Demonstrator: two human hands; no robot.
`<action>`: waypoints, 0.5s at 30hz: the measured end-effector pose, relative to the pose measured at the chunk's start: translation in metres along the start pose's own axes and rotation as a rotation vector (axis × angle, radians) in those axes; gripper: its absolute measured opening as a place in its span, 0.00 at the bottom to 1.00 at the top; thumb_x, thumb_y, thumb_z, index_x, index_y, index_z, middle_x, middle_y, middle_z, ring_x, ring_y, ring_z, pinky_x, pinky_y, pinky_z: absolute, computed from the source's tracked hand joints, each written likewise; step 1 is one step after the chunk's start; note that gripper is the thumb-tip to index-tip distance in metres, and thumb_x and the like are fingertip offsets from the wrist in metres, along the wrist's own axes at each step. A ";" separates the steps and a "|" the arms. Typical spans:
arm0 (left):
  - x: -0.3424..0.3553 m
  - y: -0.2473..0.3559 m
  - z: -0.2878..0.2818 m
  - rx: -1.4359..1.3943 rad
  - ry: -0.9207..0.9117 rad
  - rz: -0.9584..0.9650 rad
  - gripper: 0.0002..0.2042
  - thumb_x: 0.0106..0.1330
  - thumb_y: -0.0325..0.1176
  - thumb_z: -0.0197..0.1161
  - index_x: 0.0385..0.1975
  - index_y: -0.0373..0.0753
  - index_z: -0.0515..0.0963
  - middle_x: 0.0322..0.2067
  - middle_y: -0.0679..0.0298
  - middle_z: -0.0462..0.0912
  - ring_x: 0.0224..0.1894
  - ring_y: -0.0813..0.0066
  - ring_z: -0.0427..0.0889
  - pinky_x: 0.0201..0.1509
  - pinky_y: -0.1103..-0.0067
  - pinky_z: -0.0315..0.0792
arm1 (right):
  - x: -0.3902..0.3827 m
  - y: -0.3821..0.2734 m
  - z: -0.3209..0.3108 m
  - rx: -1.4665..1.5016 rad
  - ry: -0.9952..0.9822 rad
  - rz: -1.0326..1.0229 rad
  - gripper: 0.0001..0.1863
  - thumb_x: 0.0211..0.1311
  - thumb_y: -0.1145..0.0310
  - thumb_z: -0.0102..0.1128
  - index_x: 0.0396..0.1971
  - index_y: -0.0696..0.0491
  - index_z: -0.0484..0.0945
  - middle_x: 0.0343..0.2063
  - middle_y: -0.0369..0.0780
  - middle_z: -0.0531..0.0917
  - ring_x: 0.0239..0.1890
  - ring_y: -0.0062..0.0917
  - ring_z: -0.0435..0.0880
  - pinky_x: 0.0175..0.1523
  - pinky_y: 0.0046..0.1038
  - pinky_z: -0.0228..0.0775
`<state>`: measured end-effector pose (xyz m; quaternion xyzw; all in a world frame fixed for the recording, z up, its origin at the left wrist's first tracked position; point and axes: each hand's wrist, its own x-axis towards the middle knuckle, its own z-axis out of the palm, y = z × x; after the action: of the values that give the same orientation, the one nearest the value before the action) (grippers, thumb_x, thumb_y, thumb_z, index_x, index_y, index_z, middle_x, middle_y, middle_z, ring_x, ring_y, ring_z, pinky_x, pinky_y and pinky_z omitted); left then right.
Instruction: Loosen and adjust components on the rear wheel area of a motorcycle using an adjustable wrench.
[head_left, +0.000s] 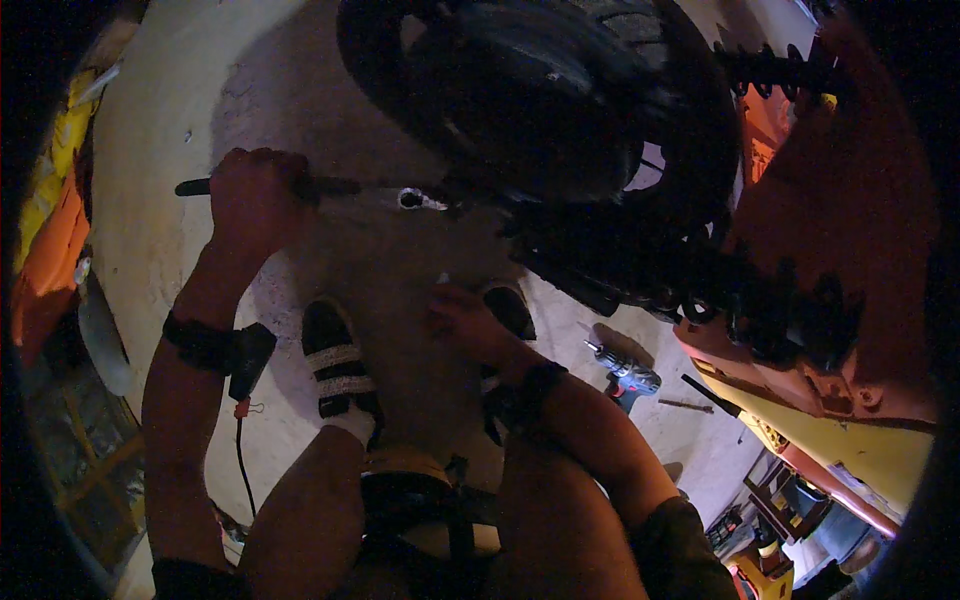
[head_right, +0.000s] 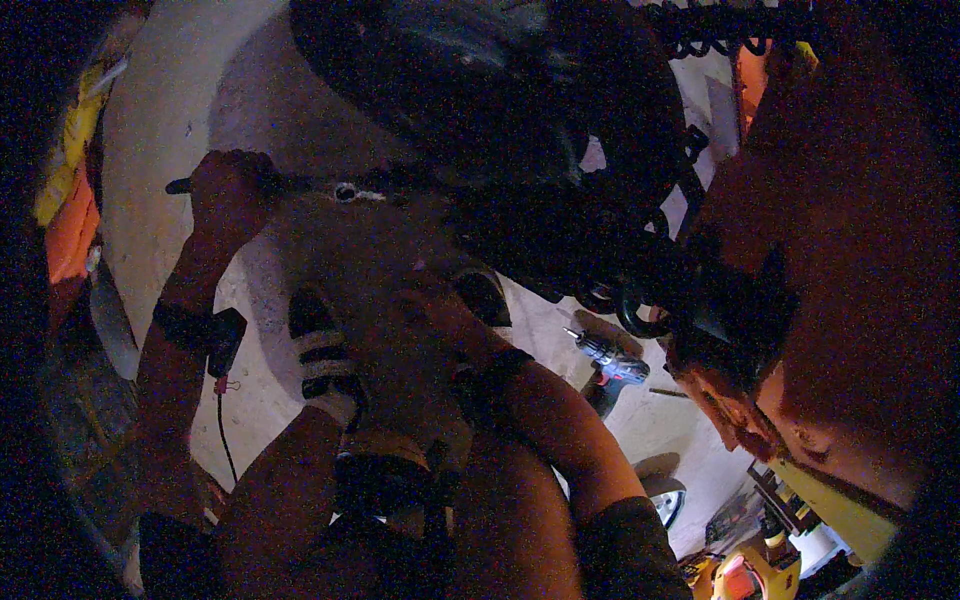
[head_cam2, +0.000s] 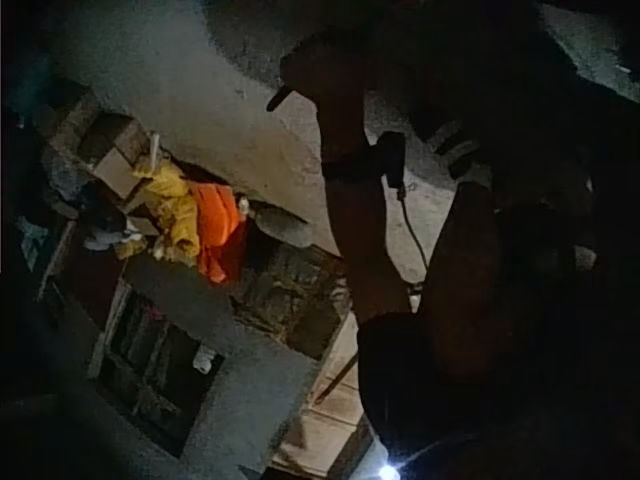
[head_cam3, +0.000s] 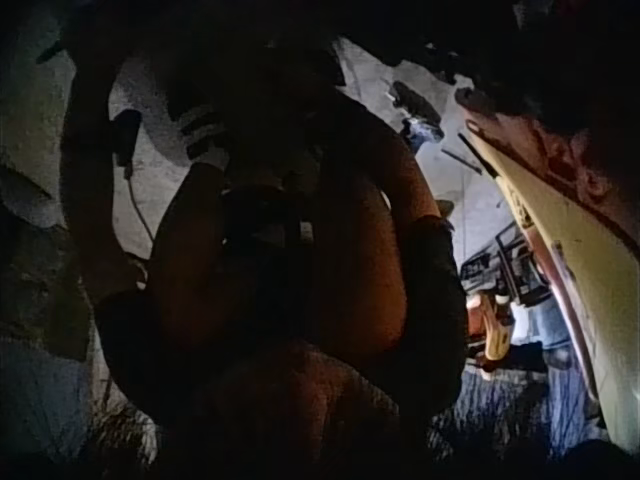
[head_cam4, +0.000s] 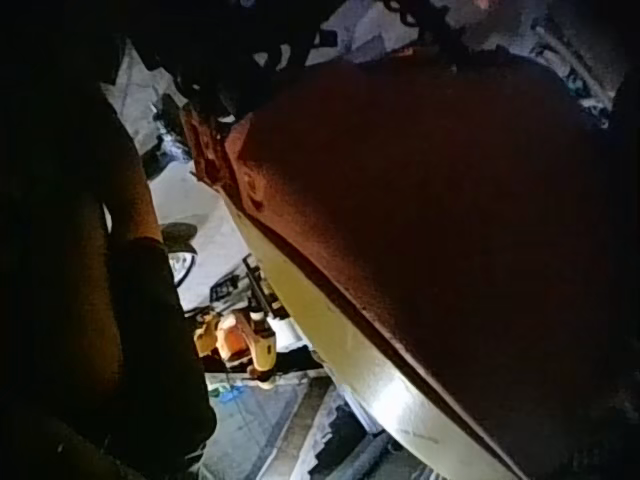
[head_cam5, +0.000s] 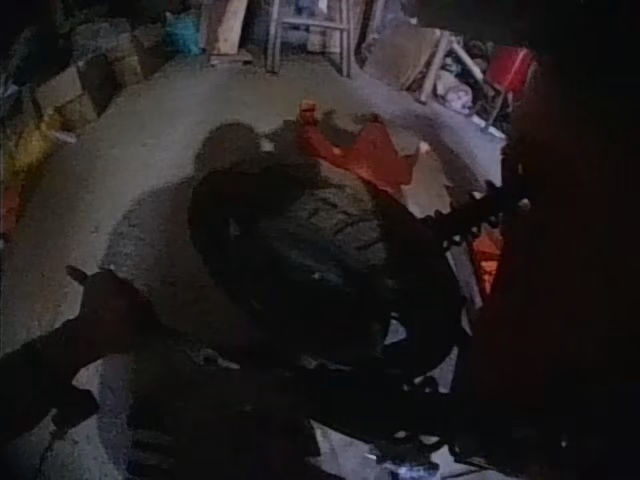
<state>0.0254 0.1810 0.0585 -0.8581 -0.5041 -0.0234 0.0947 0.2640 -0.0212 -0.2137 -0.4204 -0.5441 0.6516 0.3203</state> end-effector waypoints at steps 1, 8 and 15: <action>-0.004 -0.007 -0.006 0.032 -0.043 -0.008 0.07 0.46 0.37 0.63 0.17 0.42 0.78 0.19 0.57 0.80 0.23 0.56 0.80 0.31 0.66 0.74 | 0.005 -0.023 0.007 -0.250 -0.016 -0.121 0.22 0.57 0.71 0.61 0.53 0.55 0.72 0.48 0.44 0.77 0.48 0.33 0.81 0.52 0.38 0.76; -0.005 -0.011 -0.015 0.123 -0.111 -0.031 0.08 0.48 0.39 0.64 0.18 0.42 0.78 0.20 0.57 0.80 0.25 0.56 0.80 0.33 0.65 0.73 | 0.011 -0.068 0.011 0.055 -0.113 0.137 0.20 0.59 0.79 0.55 0.53 0.56 0.72 0.54 0.44 0.71 0.50 0.33 0.81 0.55 0.34 0.77; 0.006 0.002 -0.032 0.224 -0.189 0.008 0.06 0.50 0.37 0.63 0.20 0.42 0.79 0.20 0.59 0.80 0.27 0.60 0.81 0.35 0.67 0.72 | 0.002 -0.033 0.004 -0.054 -0.130 -0.019 0.19 0.64 0.77 0.53 0.56 0.57 0.69 0.53 0.43 0.72 0.50 0.31 0.81 0.53 0.33 0.77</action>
<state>0.0321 0.1792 0.0903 -0.8426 -0.5067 0.1142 0.1420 0.2582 -0.0142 -0.1819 -0.3803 -0.5852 0.6595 0.2790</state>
